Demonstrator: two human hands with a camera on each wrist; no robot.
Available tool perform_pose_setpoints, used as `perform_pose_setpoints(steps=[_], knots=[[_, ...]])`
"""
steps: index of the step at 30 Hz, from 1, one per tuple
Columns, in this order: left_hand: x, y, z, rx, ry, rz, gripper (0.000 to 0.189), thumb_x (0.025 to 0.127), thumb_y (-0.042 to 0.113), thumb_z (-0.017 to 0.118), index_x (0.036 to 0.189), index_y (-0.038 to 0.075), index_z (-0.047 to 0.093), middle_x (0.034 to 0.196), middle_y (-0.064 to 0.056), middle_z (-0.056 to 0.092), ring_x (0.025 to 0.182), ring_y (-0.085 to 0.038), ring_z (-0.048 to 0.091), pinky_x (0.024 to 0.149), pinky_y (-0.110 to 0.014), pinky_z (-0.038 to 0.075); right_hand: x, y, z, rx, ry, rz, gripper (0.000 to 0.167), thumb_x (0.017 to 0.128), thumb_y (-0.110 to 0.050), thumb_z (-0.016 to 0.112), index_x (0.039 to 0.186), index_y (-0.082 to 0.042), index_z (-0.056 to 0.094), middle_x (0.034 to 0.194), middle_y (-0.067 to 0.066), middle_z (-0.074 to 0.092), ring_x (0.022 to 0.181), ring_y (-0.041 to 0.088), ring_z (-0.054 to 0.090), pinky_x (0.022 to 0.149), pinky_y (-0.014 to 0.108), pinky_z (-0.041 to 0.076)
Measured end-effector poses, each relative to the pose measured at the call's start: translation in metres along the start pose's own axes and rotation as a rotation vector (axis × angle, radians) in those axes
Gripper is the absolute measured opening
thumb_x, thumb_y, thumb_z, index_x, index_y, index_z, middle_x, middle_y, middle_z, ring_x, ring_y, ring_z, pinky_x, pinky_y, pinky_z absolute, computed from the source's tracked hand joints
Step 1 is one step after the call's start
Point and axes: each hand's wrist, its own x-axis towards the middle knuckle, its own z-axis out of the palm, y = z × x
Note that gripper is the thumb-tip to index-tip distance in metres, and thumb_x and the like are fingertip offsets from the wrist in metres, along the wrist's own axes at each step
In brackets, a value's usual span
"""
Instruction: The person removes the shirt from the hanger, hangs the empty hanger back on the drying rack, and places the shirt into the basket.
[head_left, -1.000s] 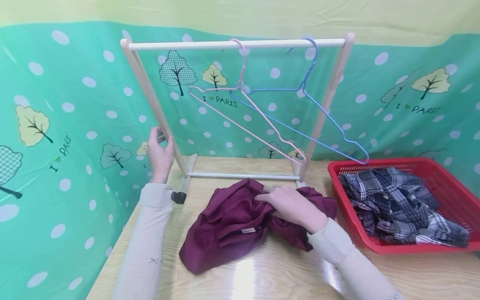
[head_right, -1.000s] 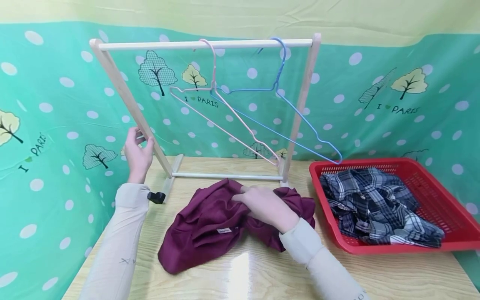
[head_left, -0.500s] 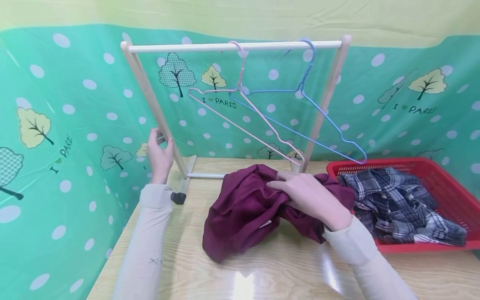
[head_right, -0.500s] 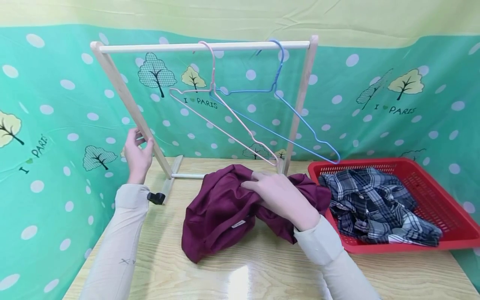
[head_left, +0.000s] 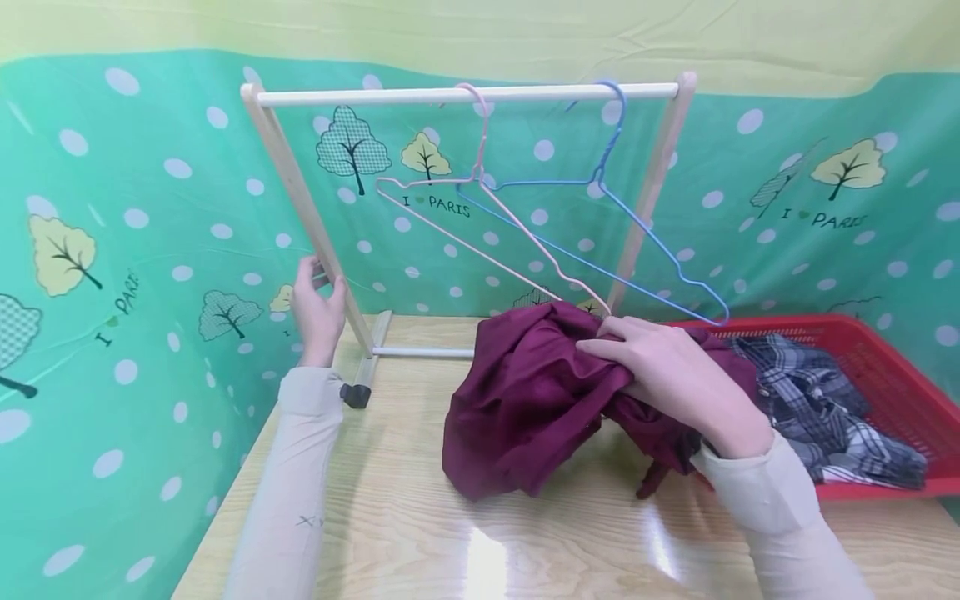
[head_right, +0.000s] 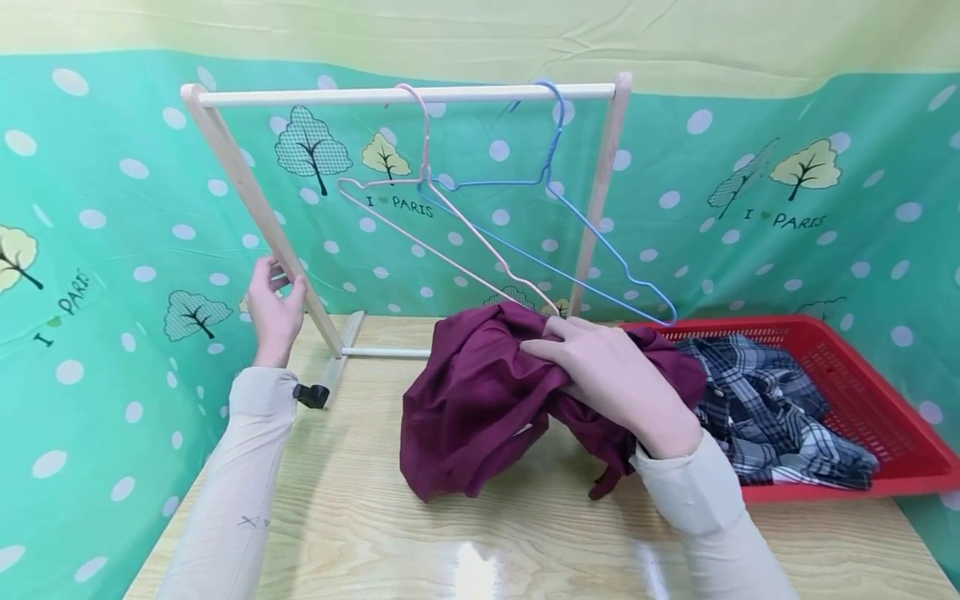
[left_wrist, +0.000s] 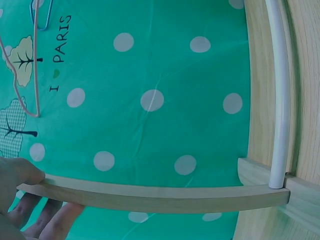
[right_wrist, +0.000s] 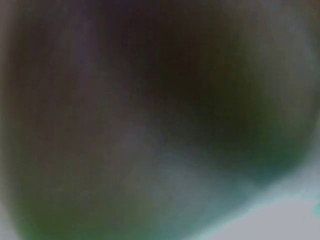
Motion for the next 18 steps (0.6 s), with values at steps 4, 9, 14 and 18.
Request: perform_pose_setpoints(steps=[4,9,14,18], knots=[[-0.001,0.001,-0.001,-0.002,0.001,0.001,0.034,0.095,0.004,0.060,0.129,0.005,0.056,0.128,-0.017,0.063,0.116,-0.035,0.062,0.100,-0.045,0.053,-0.008,0.005,-0.011,-0.013,0.015,0.007,0.041,0.078,-0.008,0.078,0.114,-0.026,0.072,0.097,-0.005,0.062,0.083,0.011,0.060,0.064,0.032,0.053],[-0.002,0.002,-0.001,0.000,0.003,-0.003,0.034,0.095,0.004,0.060,0.128,0.004,0.056,0.127,-0.017,0.064,0.115,-0.034,0.063,0.099,-0.045,0.053,-0.021,0.011,-0.023,-0.024,0.018,0.027,0.046,0.076,-0.002,0.076,0.115,-0.026,0.072,0.096,-0.007,0.061,0.081,0.009,0.059,0.063,0.033,0.053],[-0.002,0.002,-0.002,0.002,0.001,-0.007,0.034,0.095,0.005,0.060,0.129,0.005,0.056,0.128,-0.016,0.063,0.115,-0.033,0.062,0.099,-0.045,0.053,-0.038,0.021,-0.034,-0.048,0.024,0.035,0.049,0.073,-0.001,0.076,0.115,-0.024,0.072,0.099,-0.009,0.061,0.084,0.007,0.060,0.064,0.032,0.054],[-0.002,0.002,-0.002,0.002,-0.007,-0.009,0.035,0.095,0.005,0.059,0.130,0.005,0.055,0.129,-0.016,0.063,0.116,-0.033,0.062,0.098,-0.045,0.054,-0.052,0.029,-0.043,-0.079,0.040,0.036,0.052,0.069,0.001,0.073,0.115,-0.023,0.073,0.101,-0.010,0.061,0.085,0.006,0.061,0.065,0.031,0.053]])
